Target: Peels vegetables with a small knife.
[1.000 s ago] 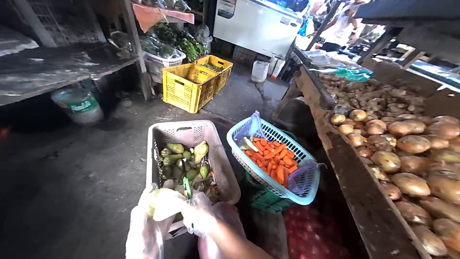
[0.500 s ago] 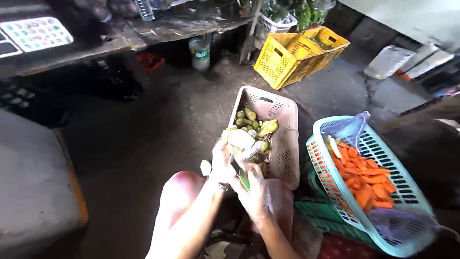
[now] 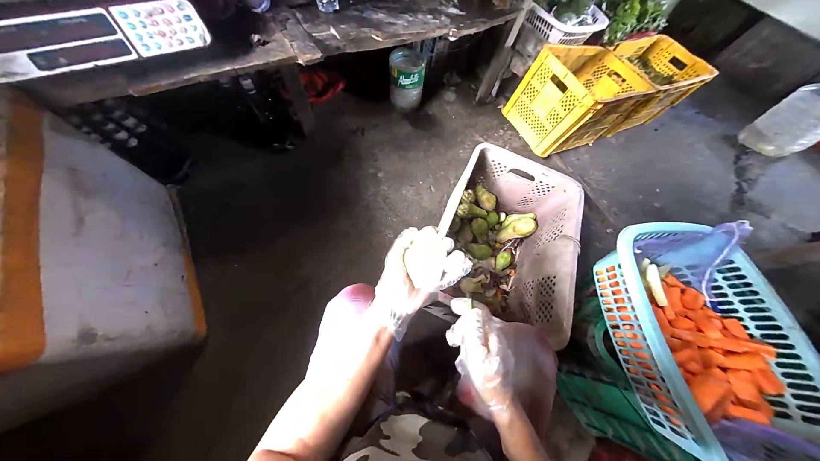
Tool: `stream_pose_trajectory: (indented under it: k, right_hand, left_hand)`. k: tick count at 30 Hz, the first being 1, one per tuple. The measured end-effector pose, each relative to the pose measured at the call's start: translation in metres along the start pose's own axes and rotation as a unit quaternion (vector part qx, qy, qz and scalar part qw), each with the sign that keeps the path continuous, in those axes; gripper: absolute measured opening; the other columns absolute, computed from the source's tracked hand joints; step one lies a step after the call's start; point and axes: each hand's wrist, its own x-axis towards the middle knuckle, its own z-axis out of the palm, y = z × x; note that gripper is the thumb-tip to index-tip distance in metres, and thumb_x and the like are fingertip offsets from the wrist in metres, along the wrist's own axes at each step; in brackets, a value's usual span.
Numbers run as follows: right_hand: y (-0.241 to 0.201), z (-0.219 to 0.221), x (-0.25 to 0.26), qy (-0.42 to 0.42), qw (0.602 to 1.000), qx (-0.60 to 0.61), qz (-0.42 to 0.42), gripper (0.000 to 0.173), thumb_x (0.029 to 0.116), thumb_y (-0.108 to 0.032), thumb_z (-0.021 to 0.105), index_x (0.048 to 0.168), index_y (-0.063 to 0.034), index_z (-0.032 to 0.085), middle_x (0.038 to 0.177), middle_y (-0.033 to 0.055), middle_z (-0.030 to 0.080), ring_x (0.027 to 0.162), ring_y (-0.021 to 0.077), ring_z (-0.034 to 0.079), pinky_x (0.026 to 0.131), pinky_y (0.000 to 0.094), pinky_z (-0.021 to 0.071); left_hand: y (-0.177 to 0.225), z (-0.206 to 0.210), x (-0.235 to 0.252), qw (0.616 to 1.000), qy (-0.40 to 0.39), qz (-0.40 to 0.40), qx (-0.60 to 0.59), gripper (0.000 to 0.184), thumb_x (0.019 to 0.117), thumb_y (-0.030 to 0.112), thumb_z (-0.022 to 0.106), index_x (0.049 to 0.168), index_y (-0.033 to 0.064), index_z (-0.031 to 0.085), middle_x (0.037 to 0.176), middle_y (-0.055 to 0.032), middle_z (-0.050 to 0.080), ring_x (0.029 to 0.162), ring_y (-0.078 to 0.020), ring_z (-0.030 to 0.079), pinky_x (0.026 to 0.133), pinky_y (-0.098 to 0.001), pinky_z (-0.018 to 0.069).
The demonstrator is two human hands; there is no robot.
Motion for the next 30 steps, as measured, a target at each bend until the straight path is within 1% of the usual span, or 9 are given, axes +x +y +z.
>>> stream_pose_trajectory:
  k: [3,6,9,15,20,23,26,28,30]
  right_hand:
    - [0.006,0.012,-0.01,-0.016,0.998,-0.04,0.043,0.037,0.1068,-0.022,0.038,0.113,-0.0053,0.07,0.069,-0.0058,0.057,0.056,-0.0002,0.051,0.054,0.0215,0.0476]
    - [0.013,0.016,-0.012,-0.019,0.994,-0.068,0.086,0.039,0.1078,-0.022,0.036,0.109,-0.0062,0.072,0.069,-0.005,0.058,0.057,0.0014,0.051,0.057,0.0237,0.0482]
    - [0.014,0.017,-0.011,-0.037,0.99,-0.076,0.114,0.041,0.1078,-0.023,0.033,0.104,-0.0084,0.071,0.066,-0.0062,0.054,0.055,0.0026,0.049,0.054,0.025,0.0461]
    - [0.017,0.02,-0.01,-0.04,0.987,-0.092,0.124,0.041,0.1081,-0.023,0.032,0.106,-0.0073,0.07,0.069,-0.0039,0.055,0.058,0.0047,0.051,0.058,0.0272,0.0475]
    - [0.009,0.016,-0.012,-0.034,0.989,-0.102,0.105,0.038,0.1069,-0.02,0.035,0.106,-0.004,0.07,0.07,-0.0024,0.057,0.059,0.0043,0.052,0.059,0.0266,0.0483]
    - [0.017,0.018,-0.011,-0.001,0.992,-0.108,0.061,0.036,0.1051,-0.017,0.038,0.101,-0.0008,0.07,0.07,-0.0015,0.059,0.058,0.0024,0.053,0.059,0.0241,0.0489]
    - [0.022,0.02,-0.007,0.03,0.982,-0.187,0.007,0.037,0.1048,-0.017,0.042,0.1,0.0052,0.071,0.07,0.0087,0.064,0.062,0.0135,0.062,0.062,0.0326,0.0535]
    - [0.022,0.021,-0.004,0.037,0.969,-0.243,0.001,0.039,0.1058,-0.017,0.041,0.105,0.0087,0.07,0.076,0.0167,0.068,0.07,0.0247,0.069,0.068,0.0412,0.0562]
    - [0.023,0.023,-0.003,0.054,0.961,-0.271,-0.013,0.038,0.1046,-0.016,0.043,0.109,0.0115,0.069,0.082,0.0213,0.071,0.077,0.0301,0.073,0.072,0.044,0.0577]
  left_hand:
    - [-0.014,-0.004,0.002,0.998,0.055,0.016,-0.012,0.048,0.1087,0.039,0.023,0.128,0.007,0.053,0.107,-0.0205,0.065,0.094,-0.0329,0.068,0.081,-0.0477,0.0588]
    - [-0.017,-0.005,0.003,0.994,0.099,0.04,0.015,0.051,0.1091,0.033,0.015,0.14,0.0078,0.047,0.107,-0.0208,0.066,0.091,-0.0329,0.069,0.079,-0.0484,0.0594]
    - [-0.016,0.0,0.002,0.99,0.133,0.05,0.026,0.051,0.1093,0.033,0.015,0.133,0.0043,0.051,0.106,-0.0204,0.066,0.09,-0.0317,0.068,0.079,-0.0474,0.0592]
    - [-0.019,0.008,0.003,0.971,0.226,0.073,0.041,0.044,0.1091,0.029,0.025,0.122,0.0011,0.056,0.099,-0.0198,0.067,0.085,-0.0303,0.069,0.075,-0.0461,0.0593]
    - [-0.025,0.006,0.0,0.973,0.197,0.104,0.064,0.044,0.1093,0.027,0.024,0.12,0.0012,0.057,0.098,-0.0174,0.067,0.086,-0.0269,0.068,0.075,-0.0427,0.0586]
    - [-0.031,0.018,-0.007,0.978,0.17,0.089,0.077,0.047,0.1104,0.028,0.019,0.115,0.0016,0.058,0.09,-0.0136,0.067,0.08,-0.0223,0.069,0.071,-0.0369,0.0597]
    - [-0.034,0.03,-0.012,0.969,0.236,0.044,0.056,0.045,0.1099,0.027,0.02,0.112,0.0003,0.056,0.088,-0.0147,0.065,0.077,-0.0241,0.067,0.068,-0.0382,0.0583]
    - [-0.034,0.038,-0.013,0.958,0.281,0.005,0.056,0.041,0.1094,0.026,0.024,0.111,0.0,0.054,0.088,-0.0154,0.064,0.076,-0.0245,0.068,0.068,-0.0384,0.0593]
    - [-0.038,0.041,-0.015,0.952,0.302,-0.009,0.051,0.038,0.1093,0.026,0.025,0.115,-0.0001,0.053,0.093,-0.0164,0.064,0.08,-0.0257,0.067,0.07,-0.0393,0.0591]
